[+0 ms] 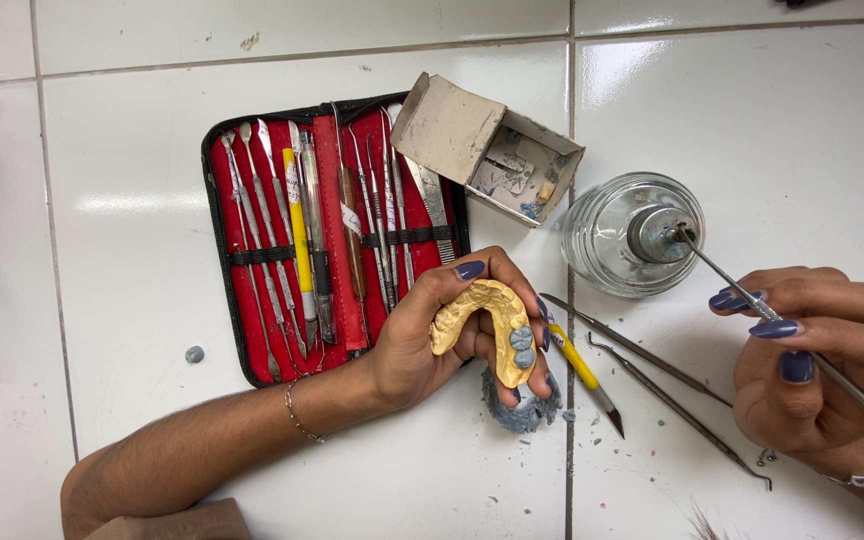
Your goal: The person holds a yellow denture model in one hand and uses heated waxing instruments to shape and smooth gray wax on the denture teeth, repeatedly warming the instrument tips over a small alcohol burner flame and applying the wax by hand and with the tools.
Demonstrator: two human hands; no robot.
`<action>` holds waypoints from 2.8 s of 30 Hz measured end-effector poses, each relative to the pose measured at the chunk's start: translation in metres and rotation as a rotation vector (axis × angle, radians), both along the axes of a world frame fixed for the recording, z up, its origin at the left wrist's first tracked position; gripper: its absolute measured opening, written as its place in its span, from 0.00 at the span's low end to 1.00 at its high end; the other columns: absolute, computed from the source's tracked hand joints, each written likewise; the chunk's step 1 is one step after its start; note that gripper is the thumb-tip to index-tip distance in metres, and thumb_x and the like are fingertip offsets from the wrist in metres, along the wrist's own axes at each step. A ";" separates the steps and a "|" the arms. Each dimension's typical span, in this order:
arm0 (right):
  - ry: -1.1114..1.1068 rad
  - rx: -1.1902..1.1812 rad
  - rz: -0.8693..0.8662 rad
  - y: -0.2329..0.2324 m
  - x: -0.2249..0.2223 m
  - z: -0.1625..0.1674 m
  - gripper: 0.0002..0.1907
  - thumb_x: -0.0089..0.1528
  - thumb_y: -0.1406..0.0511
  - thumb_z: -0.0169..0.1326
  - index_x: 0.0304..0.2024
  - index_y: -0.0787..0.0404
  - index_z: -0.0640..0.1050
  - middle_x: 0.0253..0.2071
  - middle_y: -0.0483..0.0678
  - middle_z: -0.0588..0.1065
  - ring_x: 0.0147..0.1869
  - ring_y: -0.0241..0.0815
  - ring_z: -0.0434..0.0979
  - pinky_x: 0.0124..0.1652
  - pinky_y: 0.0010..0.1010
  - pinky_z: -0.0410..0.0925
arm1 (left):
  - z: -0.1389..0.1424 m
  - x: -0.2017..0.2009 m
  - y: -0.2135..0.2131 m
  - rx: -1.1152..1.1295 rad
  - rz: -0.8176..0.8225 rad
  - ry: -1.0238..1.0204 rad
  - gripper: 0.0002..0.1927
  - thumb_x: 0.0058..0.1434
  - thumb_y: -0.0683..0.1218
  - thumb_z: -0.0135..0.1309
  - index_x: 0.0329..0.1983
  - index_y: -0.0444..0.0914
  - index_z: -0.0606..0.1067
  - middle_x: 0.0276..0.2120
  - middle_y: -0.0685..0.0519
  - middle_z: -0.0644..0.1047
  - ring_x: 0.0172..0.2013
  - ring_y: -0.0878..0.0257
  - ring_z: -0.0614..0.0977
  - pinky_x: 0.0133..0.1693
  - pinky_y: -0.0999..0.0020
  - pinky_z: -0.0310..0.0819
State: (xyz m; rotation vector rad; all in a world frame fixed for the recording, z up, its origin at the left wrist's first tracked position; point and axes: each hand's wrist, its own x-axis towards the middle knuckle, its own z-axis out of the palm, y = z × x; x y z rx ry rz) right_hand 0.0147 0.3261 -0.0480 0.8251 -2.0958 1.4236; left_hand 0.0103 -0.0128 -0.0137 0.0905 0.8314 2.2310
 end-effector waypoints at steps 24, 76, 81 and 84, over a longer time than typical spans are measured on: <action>-0.008 0.016 0.012 -0.001 -0.001 0.007 0.10 0.73 0.60 0.41 0.49 0.61 0.65 0.47 0.52 0.68 0.35 0.38 0.79 0.36 0.30 0.81 | 0.009 -0.004 0.003 -0.022 0.005 0.025 0.20 0.79 0.53 0.25 0.58 0.33 0.59 0.46 0.33 0.75 0.43 0.40 0.85 0.35 0.62 0.87; -1.059 0.086 0.209 -0.027 0.014 0.032 0.09 0.65 0.69 0.51 0.42 0.71 0.78 0.35 0.56 0.81 0.38 0.42 0.89 0.33 0.28 0.83 | 0.009 -0.001 0.001 -0.026 0.059 0.029 0.18 0.78 0.52 0.23 0.56 0.35 0.59 0.45 0.35 0.75 0.41 0.42 0.85 0.32 0.62 0.87; -1.062 0.104 0.195 -0.030 0.013 0.035 0.09 0.65 0.70 0.52 0.43 0.71 0.78 0.35 0.56 0.81 0.38 0.42 0.89 0.32 0.27 0.84 | 0.008 0.000 0.000 -0.016 0.057 0.018 0.19 0.78 0.52 0.23 0.57 0.35 0.60 0.46 0.34 0.75 0.41 0.42 0.85 0.33 0.62 0.88; -1.053 0.167 0.185 -0.033 0.011 0.037 0.09 0.63 0.70 0.52 0.42 0.71 0.78 0.35 0.55 0.81 0.37 0.41 0.90 0.33 0.27 0.81 | 0.007 -0.001 0.001 -0.016 0.057 0.020 0.19 0.77 0.52 0.24 0.57 0.35 0.59 0.46 0.34 0.75 0.41 0.42 0.85 0.33 0.61 0.88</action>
